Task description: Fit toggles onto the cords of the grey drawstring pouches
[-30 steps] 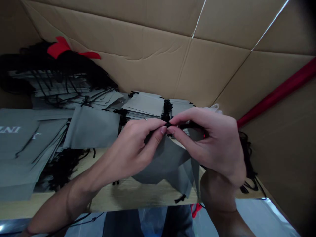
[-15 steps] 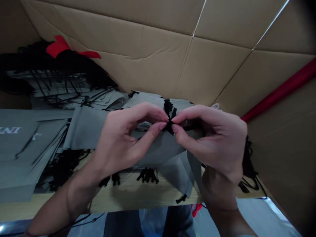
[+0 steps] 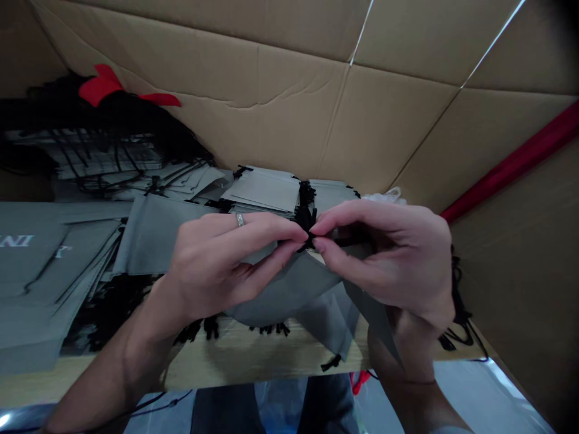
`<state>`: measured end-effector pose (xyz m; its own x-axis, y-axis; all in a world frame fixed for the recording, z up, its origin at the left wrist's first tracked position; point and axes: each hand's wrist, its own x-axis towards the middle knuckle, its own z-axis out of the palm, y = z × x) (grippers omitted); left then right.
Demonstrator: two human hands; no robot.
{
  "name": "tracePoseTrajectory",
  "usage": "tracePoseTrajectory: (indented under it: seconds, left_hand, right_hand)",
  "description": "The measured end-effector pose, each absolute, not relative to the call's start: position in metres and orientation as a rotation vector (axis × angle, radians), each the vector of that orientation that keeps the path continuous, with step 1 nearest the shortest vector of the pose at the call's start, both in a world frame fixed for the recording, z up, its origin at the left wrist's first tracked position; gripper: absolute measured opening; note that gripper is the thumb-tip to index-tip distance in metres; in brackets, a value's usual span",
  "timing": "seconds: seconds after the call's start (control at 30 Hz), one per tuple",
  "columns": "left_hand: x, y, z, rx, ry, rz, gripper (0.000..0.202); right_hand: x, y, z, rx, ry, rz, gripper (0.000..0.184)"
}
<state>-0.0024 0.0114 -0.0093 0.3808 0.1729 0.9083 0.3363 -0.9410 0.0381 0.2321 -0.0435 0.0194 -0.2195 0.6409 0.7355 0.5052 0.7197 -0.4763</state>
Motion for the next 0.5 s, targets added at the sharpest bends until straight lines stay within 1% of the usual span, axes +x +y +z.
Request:
tracePoseTrajectory:
  seconds: [0.1,0.17,0.33,0.4,0.5]
  left_hand:
    - [-0.003,0.01,-0.01,-2.485,-0.472,-1.494,0.015]
    - [-0.003,0.009,-0.01,-2.515,-0.467,-1.493,0.016]
    - [0.001,0.013,-0.009,-2.592,-0.504,-1.716,0.018]
    - [0.004,0.016,-0.009,-2.644,-0.482,-1.84,0.018]
    - [0.008,0.021,-0.01,-2.776,-0.368,-2.028,0.02]
  right_hand:
    - [0.231,-0.044,0.021,-0.939,-1.91,0.123,0.027]
    - [0.23,-0.044,0.02,-0.949,-1.918,0.103,0.026]
    - [0.225,-0.04,0.019,-0.946,-1.871,0.202,0.028]
    - [0.224,-0.037,0.019,-0.922,-1.825,0.312,0.028]
    - [0.224,-0.033,0.02,-0.872,-1.772,0.534,0.022]
